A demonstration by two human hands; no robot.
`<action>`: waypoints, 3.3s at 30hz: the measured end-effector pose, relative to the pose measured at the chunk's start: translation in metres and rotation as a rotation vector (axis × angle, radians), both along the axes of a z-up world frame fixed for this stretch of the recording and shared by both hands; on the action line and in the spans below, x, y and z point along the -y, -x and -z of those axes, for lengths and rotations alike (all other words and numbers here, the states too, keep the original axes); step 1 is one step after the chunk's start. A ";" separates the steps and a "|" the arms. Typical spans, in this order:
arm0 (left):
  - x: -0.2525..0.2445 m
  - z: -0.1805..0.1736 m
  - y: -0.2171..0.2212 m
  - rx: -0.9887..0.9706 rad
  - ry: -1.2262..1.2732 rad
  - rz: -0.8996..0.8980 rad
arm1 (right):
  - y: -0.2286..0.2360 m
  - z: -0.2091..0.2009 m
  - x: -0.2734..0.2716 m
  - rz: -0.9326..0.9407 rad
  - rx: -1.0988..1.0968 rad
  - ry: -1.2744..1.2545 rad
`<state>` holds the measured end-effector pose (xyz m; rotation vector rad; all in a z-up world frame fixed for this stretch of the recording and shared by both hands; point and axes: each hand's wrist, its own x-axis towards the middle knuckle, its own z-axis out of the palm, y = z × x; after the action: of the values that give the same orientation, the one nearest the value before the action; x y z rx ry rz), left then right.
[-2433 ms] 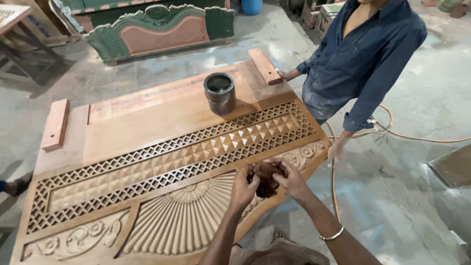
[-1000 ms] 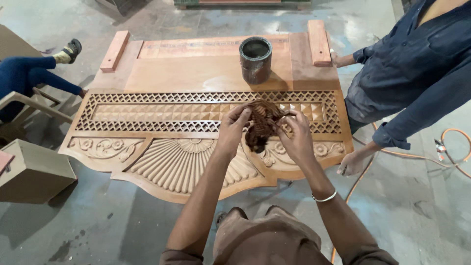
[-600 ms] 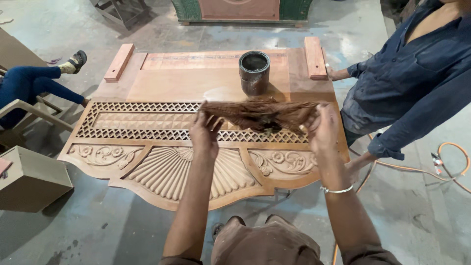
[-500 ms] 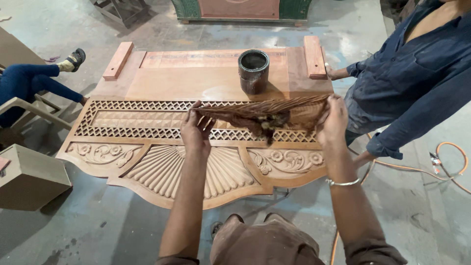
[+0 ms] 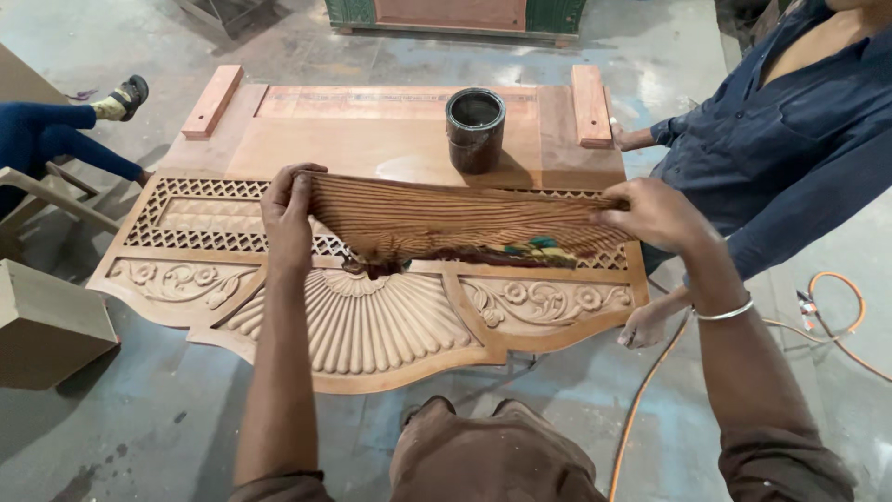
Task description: The person applies a dark liquid finish to a large, intricately carved wooden panel using a cloth. They repeatedly dip the cloth into a metal can and rub the finish into the lattice and relief carvings, covering the surface systematically.
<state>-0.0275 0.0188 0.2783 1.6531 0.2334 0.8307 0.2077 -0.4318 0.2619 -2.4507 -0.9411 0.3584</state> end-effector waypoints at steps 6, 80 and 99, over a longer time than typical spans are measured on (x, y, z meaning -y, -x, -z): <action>-0.015 -0.011 0.014 -0.476 -0.455 -0.056 | -0.015 0.012 0.038 -0.395 -0.739 -1.168; -0.020 0.223 -0.034 -0.667 0.745 0.401 | 0.118 0.231 -0.279 0.504 -1.215 -0.854; 0.017 0.274 -0.100 -0.849 1.216 0.107 | 0.028 0.304 -0.274 0.367 -1.364 -0.839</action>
<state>0.0729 0.0016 0.0046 0.7207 0.9989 -0.2058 0.1801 -0.1578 -0.0416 -1.0925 0.0244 1.0249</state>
